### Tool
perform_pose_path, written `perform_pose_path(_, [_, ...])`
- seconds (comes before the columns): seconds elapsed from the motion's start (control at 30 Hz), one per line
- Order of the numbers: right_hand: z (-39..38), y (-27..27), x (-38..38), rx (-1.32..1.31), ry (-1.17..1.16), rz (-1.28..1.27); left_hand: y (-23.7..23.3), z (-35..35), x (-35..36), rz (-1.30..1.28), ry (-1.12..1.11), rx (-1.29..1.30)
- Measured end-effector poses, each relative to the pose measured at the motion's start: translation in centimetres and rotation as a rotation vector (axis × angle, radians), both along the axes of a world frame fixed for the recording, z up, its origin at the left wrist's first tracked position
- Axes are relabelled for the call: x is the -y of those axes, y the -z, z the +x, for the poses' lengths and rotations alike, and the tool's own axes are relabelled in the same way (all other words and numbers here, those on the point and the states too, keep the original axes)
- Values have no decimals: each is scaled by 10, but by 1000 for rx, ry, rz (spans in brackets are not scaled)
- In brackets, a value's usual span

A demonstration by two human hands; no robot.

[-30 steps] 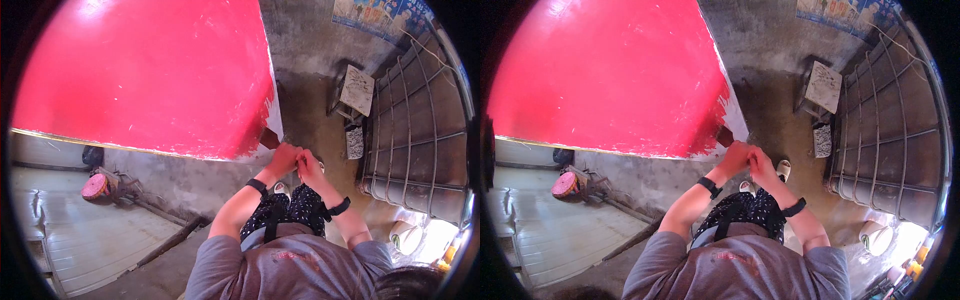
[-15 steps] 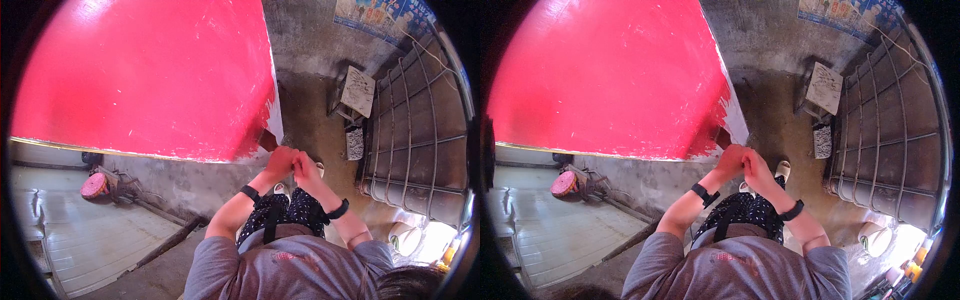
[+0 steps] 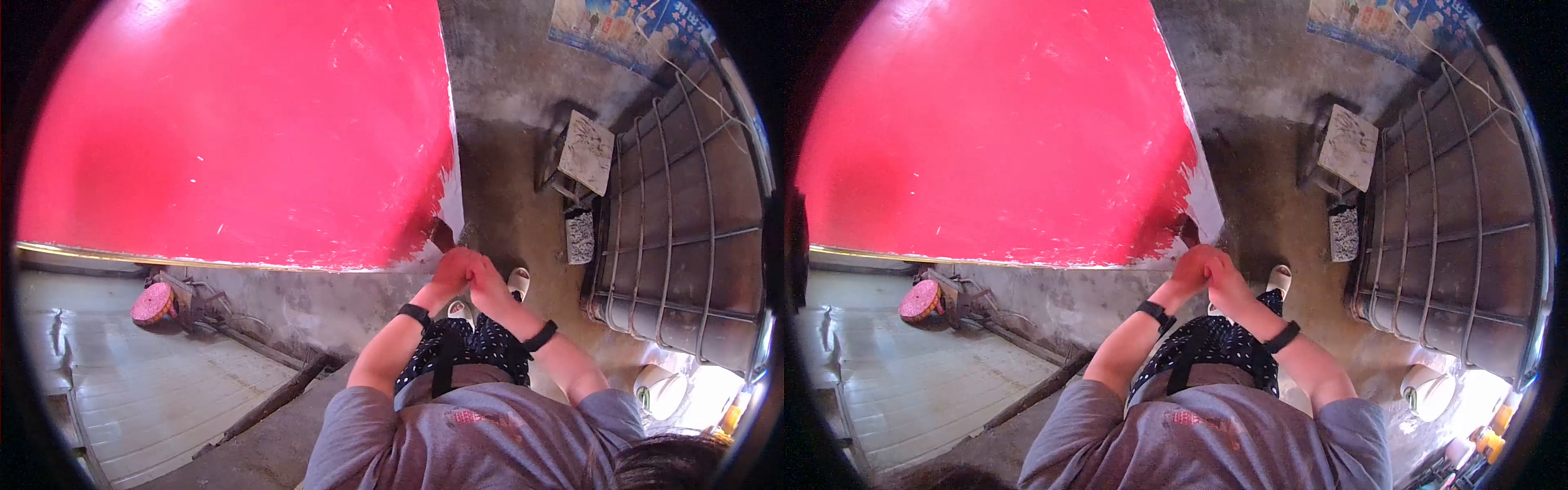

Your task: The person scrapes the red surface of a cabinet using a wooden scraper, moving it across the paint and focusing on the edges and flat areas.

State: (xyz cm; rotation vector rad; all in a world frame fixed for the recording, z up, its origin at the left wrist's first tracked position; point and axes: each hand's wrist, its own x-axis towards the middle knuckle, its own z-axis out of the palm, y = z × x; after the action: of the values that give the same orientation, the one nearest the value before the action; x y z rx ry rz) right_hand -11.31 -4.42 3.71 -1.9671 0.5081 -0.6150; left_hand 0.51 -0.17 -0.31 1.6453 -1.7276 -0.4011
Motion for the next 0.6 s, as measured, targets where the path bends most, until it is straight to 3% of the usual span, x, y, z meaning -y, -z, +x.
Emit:
perform_pose_path(0.07, [1, 15, -5, -28, 41, -1, 33, 0, 1, -60, -64, 13])
perform_pose_path(0.13, [-8, -6, -3, -27, 49, -125, 9, 0, 3, 0, -14, 81])
perform_pose_path(0.27, [-18, -37, -10, -52, 31, 47, -52, -3, 2, 214, 131, 249])
perform_pose_path(0.4, [-10, -30, -1, -60, 58, 105, -24, 3, 11, 118, 56, 183])
perform_pose_path(0.47, [0, -18, 8, -96, 77, 104, -11, 9, 17, -81, 105, 6])
perform_pose_path(0.53, [-1, -11, 16, 38, 114, -156, -11, 7, 23, -22, 107, 28])
perform_pose_path(0.6, [-16, -15, 8, -1, 92, -14, -17, 2, 21, 45, 121, 50])
